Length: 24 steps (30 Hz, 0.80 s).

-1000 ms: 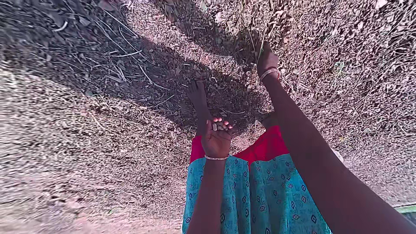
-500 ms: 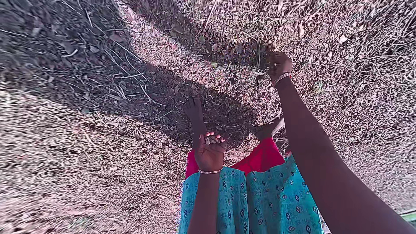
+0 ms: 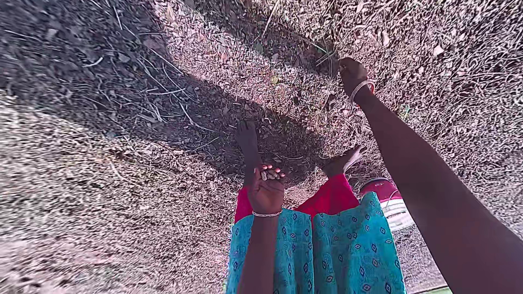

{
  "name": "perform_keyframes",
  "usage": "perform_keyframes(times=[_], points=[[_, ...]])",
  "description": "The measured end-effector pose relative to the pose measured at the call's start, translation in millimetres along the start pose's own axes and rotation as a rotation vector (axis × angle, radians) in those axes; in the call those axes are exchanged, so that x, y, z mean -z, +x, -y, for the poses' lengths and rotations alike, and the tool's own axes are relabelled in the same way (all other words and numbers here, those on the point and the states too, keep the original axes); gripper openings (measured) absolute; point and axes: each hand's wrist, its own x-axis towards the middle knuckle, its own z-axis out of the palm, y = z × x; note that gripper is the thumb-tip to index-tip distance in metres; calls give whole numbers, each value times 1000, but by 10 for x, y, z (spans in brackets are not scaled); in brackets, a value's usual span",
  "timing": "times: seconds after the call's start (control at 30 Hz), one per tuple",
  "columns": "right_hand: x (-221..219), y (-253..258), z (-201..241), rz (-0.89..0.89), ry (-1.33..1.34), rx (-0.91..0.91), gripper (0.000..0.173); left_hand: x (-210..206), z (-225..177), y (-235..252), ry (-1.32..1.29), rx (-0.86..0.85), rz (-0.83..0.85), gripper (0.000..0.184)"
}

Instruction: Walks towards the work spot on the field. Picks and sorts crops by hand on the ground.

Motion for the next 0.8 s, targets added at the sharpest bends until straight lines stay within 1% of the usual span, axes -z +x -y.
perform_keyframes(times=[0.07,0.13,0.2,0.27,0.3,0.33,0.4,0.47,0.5,0.53,0.6,0.63,0.67,0.7,0.73,0.77,0.8], points=[[282,253,-108,-197,-11,-140,41,3,22,-2,2,16,-5,60],[498,487,-144,-295,-27,-254,48,30,51,-7,1,30,-11,59],[558,681,-115,-259,-101,-307,60,55,66,-6,5,33,-12,59],[519,744,-70,-141,-228,-287,64,59,66,-4,9,31,-14,58],[469,727,-78,-129,-247,-281,63,62,64,-10,13,32,-15,57],[423,669,-69,-132,-209,-275,62,63,65,-8,18,33,-12,57],[245,508,-33,-174,-81,-235,53,79,79,-6,19,33,-8,55],[-57,256,104,-148,8,-190,53,82,106,-8,21,37,-5,54],[-234,79,197,-53,-6,-153,56,76,117,-8,24,42,-5,55],[-417,-121,280,93,-58,-103,60,74,124,-12,28,49,-5,55],[-755,-439,403,440,-240,-22,70,60,120,6,31,46,-2,57],[-913,-559,412,586,-348,33,65,63,108,3,28,42,-1,58],[-1053,-630,385,675,-429,102,51,66,99,4,26,36,-1,57],[-1123,-676,348,705,-459,142,41,69,91,7,30,31,0,57],[-1114,-707,296,650,-391,128,38,80,85,6,40,31,4,56],[-1053,-722,218,504,-233,75,39,94,85,0,49,32,12,56],[-995,-669,121,291,-57,12,44,109,90,0,58,32,28,56]])
